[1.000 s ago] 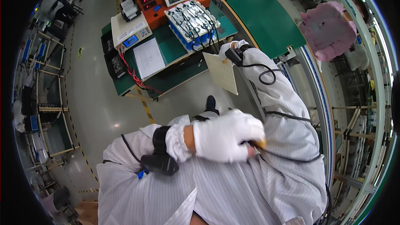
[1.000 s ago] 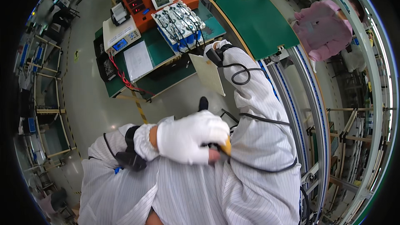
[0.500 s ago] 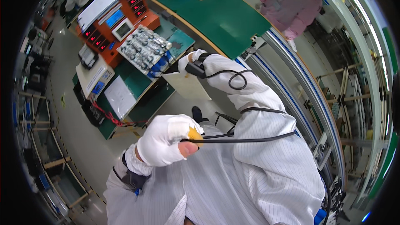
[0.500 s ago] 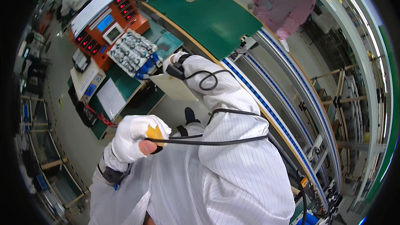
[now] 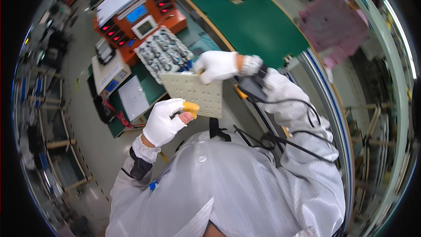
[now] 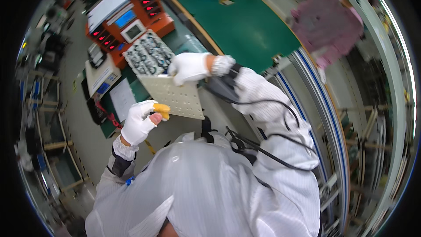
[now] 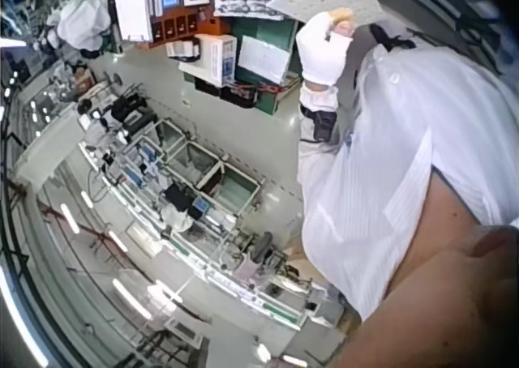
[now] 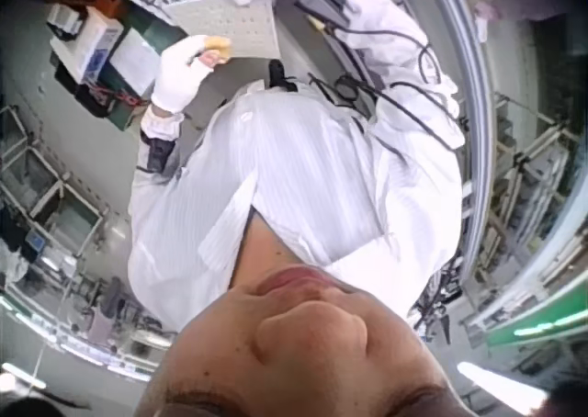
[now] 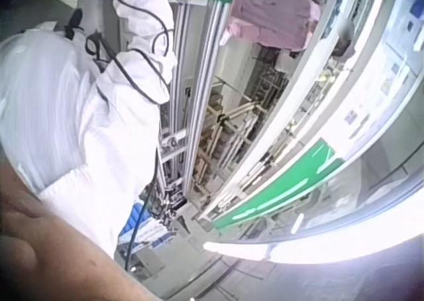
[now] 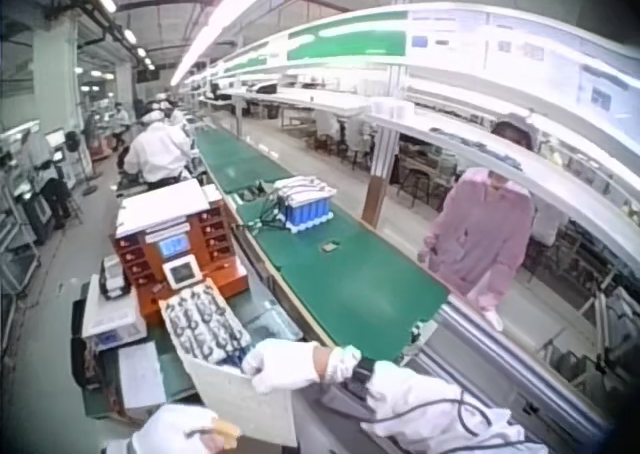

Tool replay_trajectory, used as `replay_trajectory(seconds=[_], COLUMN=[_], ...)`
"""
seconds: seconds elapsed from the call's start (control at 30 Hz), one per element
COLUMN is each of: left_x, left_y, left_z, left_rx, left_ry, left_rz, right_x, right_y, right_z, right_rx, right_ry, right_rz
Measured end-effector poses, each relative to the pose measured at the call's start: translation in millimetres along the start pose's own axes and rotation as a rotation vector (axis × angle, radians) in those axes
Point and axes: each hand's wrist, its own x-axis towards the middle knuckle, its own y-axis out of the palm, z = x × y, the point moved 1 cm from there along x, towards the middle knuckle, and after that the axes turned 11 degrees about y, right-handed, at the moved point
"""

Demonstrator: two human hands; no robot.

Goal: Assemble and test battery modules by connecting wires and securing components with an electric screwdriver.

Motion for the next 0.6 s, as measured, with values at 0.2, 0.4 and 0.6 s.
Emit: replay_trajectory(seconds=[0.2, 0.4, 0.6], left_x=[-22.5, -19.3, -7.4], left_y=[-16.2, 15.0, 18.8], left_z=[3.5, 63.6, 74.9], left_rx=[-0.073, -0.657, -0.677], left_ry=[-0.110, -0.093, -0.084], left_rz=[0.202, -0.408, -0.842], right_x=[-45.2, -21.6, -21.4], right_y=[-15.9, 76.5, 120.9], right_z=[-21.9, -8.1, -27.2], right_rx=[0.851, 1.227, 1.124], right_ry=[-0.195, -0.227, 0.006], right_rz=[-0.482, -0.140, 0.038])
